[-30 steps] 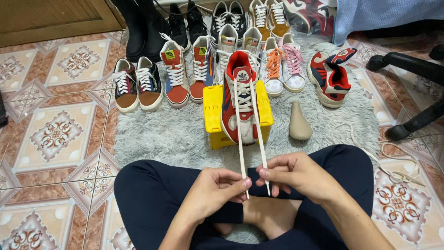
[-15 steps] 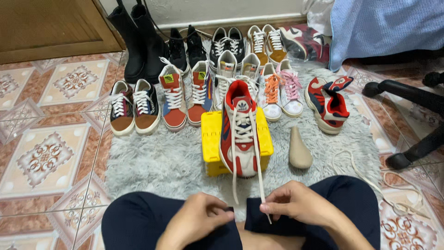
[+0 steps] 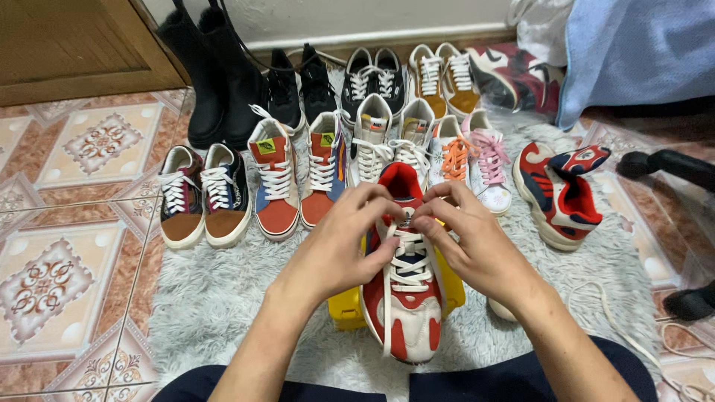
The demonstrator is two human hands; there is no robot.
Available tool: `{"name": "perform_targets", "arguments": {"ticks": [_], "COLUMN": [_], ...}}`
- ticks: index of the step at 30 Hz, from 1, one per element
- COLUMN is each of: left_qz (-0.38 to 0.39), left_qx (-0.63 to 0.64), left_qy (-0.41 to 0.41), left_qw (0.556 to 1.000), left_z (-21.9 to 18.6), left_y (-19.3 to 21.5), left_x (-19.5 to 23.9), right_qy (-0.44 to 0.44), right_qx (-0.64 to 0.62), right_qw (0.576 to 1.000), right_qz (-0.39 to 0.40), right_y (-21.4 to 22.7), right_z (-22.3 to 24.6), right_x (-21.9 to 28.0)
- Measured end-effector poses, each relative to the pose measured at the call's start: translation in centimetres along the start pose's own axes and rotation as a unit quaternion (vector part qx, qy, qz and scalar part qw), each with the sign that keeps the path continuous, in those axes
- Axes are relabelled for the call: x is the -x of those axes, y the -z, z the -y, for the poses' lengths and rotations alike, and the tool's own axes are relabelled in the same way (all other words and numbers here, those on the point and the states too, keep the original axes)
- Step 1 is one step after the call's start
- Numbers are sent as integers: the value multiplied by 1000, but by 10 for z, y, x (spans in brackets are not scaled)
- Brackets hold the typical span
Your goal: The person laces a red and white sneaker placed on a yellow shoe box. They thread white laces through the eyelets, adjust the tension, and tie a knot at the top.
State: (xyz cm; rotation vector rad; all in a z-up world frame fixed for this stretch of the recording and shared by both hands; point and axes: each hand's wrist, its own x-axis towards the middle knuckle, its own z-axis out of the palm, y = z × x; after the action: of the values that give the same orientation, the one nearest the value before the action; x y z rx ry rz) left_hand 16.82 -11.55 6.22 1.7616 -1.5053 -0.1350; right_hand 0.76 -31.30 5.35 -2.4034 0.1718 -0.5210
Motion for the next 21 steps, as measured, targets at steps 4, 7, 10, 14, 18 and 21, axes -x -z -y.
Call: {"name": "perform_targets", "arguments": {"ticks": [4,7,10,14,18,21], "left_qz": [-6,-1,-17,-33,-21,54], "left_qx": [-7,-14,1,3,-6,-3], "left_qy": [18,23,-1,-26,-2,62], "left_qw": [1000,1000,1000,999,1000,997], "left_z": [10,11,19,27,11,-7], "left_y": [-2,-4,-3,-6,-1,4], "left_x": [1,-1,-4,-3,-3,-1], "right_qy": [12,41,51,46,37,16], "right_qx": [33,16,23,10,-48,-95], "right_qw": [999,998,996,995,993,993], "right_qz": [-8,-39,-67,-93,-98,-73], "right_y": [-7,-9,-11,-15,-19,-20], "right_z": [-18,-13,-10,-17,-25,-21], "right_x": [-3,-2,-2,3,7,12]}}
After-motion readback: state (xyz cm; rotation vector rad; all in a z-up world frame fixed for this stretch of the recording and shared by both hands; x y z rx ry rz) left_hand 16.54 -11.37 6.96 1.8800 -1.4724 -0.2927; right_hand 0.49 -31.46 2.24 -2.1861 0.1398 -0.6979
